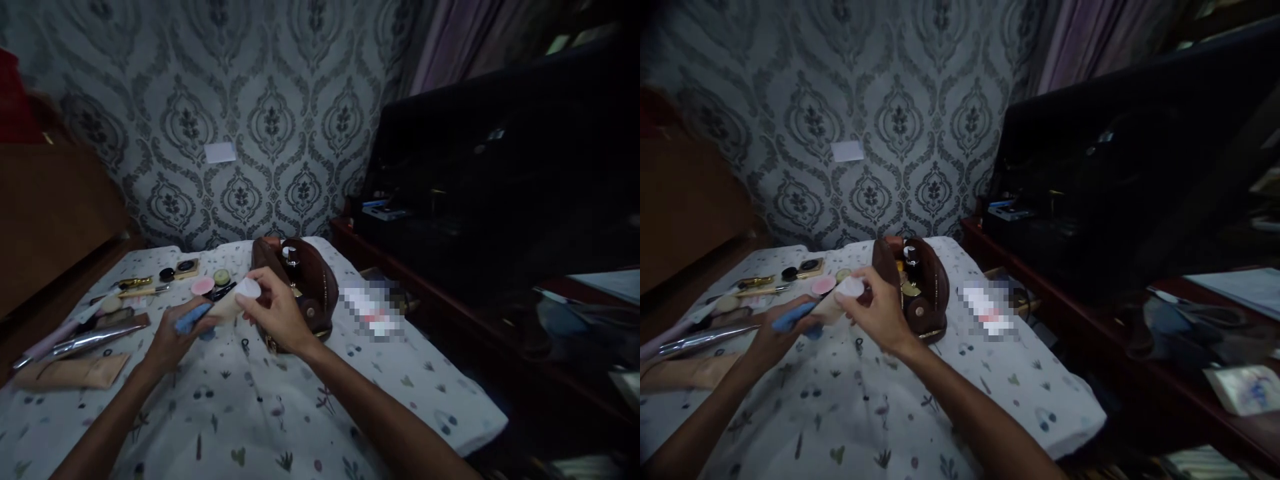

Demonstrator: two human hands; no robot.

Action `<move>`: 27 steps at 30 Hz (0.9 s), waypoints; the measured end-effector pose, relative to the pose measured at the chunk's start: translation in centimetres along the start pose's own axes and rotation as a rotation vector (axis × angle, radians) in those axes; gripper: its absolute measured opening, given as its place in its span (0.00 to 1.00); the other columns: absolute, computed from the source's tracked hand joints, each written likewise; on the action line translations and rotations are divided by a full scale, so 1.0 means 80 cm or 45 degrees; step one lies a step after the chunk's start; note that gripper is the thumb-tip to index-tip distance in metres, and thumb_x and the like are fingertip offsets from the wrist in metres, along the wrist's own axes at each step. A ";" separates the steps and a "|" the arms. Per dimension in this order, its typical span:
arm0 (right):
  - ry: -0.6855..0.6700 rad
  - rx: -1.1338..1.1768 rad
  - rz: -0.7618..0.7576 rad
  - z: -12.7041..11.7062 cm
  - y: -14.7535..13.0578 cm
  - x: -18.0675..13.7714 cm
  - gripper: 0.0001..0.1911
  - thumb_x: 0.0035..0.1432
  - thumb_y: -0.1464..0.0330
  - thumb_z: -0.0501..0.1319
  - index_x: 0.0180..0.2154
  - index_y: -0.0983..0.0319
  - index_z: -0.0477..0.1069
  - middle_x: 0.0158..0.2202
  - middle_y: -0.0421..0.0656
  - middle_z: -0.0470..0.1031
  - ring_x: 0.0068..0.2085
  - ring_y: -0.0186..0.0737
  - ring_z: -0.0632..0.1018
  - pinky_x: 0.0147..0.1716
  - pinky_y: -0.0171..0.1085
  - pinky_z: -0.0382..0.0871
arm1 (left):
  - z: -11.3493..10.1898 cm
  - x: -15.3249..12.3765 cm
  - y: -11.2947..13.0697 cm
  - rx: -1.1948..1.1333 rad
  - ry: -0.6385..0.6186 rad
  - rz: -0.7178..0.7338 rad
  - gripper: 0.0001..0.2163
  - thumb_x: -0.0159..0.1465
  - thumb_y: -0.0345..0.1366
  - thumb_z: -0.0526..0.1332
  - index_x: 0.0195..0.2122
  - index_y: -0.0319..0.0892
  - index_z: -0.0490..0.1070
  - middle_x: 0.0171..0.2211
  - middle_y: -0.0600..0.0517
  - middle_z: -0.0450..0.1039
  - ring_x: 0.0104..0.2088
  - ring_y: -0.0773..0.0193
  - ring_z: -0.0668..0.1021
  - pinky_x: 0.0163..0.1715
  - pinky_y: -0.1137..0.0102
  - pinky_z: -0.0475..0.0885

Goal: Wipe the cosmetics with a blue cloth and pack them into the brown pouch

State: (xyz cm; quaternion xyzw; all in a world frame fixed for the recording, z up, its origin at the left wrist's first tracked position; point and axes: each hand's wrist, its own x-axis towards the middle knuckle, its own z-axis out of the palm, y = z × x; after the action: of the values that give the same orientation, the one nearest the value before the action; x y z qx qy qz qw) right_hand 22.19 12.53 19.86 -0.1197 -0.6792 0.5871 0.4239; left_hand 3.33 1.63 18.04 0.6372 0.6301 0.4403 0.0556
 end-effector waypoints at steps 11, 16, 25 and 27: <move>0.609 -0.558 -0.406 -0.148 -0.040 0.073 0.12 0.57 0.62 0.62 0.41 0.59 0.65 0.31 0.36 0.70 0.30 0.35 0.73 0.31 0.35 0.68 | 0.055 0.163 0.051 0.357 -0.050 0.411 0.12 0.61 0.31 0.54 0.41 0.44 0.76 0.37 0.49 0.76 0.38 0.58 0.77 0.39 0.67 0.69; 0.614 -0.897 -0.525 -0.178 -0.034 0.100 0.12 0.58 0.63 0.61 0.42 0.60 0.66 0.31 0.37 0.69 0.30 0.35 0.71 0.33 0.36 0.66 | 0.093 0.248 0.049 0.919 -0.410 0.475 0.17 0.57 0.25 0.56 0.42 0.49 0.78 0.38 0.49 0.78 0.41 0.55 0.76 0.36 0.69 0.68; 0.506 -0.998 -0.575 -0.196 -0.017 0.118 0.11 0.59 0.63 0.60 0.43 0.60 0.65 0.31 0.38 0.69 0.30 0.36 0.70 0.35 0.37 0.65 | 0.149 0.325 0.017 1.085 -0.706 0.284 0.18 0.56 0.49 0.66 0.44 0.45 0.77 0.38 0.45 0.80 0.40 0.52 0.79 0.37 0.68 0.69; 0.456 -1.014 -0.584 -0.197 -0.012 0.121 0.11 0.60 0.63 0.60 0.43 0.60 0.66 0.32 0.38 0.69 0.30 0.36 0.70 0.34 0.37 0.65 | 0.153 0.330 0.008 1.040 -0.700 0.258 0.19 0.58 0.50 0.64 0.44 0.42 0.77 0.39 0.43 0.80 0.41 0.51 0.79 0.38 0.68 0.69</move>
State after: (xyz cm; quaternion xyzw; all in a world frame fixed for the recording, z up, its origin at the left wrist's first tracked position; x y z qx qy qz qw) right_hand 27.88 29.58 24.15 -0.2191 -0.7761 0.1436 0.5736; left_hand 6.75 29.94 24.00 0.7573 0.6480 -0.0233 -0.0775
